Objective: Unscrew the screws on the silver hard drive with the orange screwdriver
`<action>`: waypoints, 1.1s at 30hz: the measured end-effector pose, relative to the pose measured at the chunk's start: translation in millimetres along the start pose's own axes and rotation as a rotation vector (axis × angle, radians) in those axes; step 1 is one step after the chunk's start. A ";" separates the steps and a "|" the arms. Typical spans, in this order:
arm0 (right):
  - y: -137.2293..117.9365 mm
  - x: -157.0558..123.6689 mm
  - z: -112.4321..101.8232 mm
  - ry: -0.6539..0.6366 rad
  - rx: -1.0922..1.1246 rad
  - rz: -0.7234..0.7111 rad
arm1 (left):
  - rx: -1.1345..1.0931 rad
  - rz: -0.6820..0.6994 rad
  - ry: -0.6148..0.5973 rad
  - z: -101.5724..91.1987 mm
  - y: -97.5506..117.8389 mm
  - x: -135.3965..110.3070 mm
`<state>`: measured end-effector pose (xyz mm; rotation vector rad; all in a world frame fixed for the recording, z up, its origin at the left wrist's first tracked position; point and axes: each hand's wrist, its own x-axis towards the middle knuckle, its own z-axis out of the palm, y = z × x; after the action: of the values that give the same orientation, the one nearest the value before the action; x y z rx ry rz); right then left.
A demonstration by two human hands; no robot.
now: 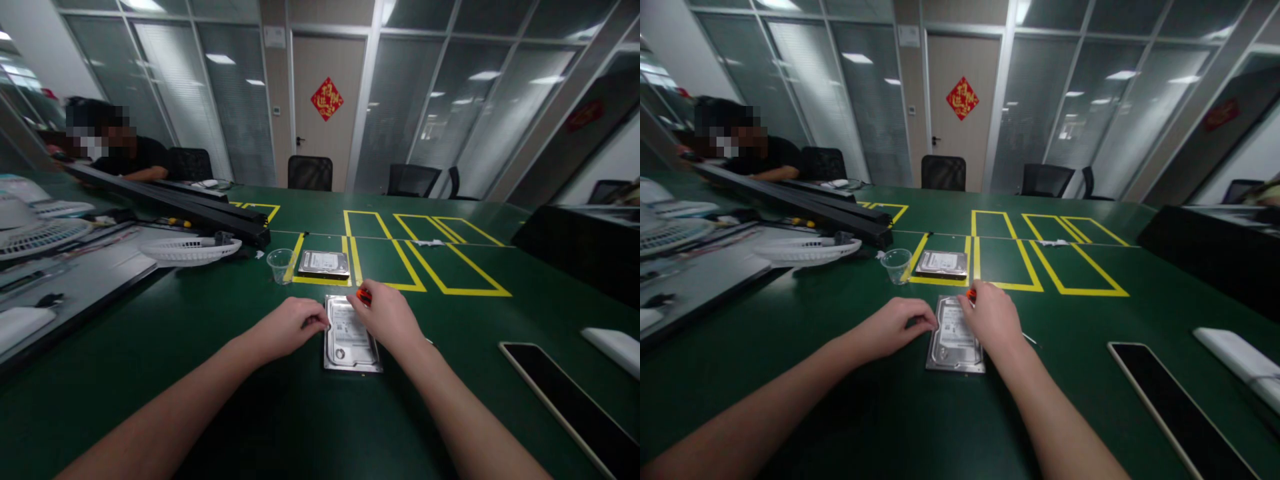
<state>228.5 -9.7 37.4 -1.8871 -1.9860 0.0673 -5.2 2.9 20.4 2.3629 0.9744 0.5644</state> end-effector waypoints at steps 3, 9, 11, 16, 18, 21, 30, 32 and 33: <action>-0.2 0.4 -0.4 0.001 -0.002 0.001 | 0.001 -0.009 0.000 -0.2 1.1 -0.2; 0.2 1.0 0.2 0.005 -0.004 -0.001 | 0.025 -0.014 0.023 1.6 2.9 0.0; 0.4 1.0 0.5 0.005 -0.003 -0.001 | 0.032 -0.011 0.025 1.7 3.0 0.0; -0.1 0.0 -0.4 0.001 0.005 -0.003 | 0.028 0.043 0.016 -1.1 0.5 -0.6; -0.4 -0.4 -1.0 0.001 0.008 -0.004 | 0.035 0.068 0.011 -2.4 -1.4 -0.9; -0.5 -0.3 -1.5 -0.002 0.012 -0.003 | 0.050 0.094 0.012 -3.4 -4.1 -1.3; -1.2 -1.5 -2.8 0.011 -0.009 0.001 | 0.061 0.139 0.003 -3.6 -6.7 -2.0; -1.6 -1.8 -3.3 0.021 -0.016 -0.003 | 0.062 0.141 -0.001 -3.7 -6.5 -2.0; -1.7 -1.8 -3.4 0.025 -0.019 -0.006 | 0.061 0.141 -0.002 -3.7 -6.5 -2.0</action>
<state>228.0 -12.3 40.6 -1.8850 -1.9822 0.0226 -11.9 6.5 19.1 2.5000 0.8397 0.5934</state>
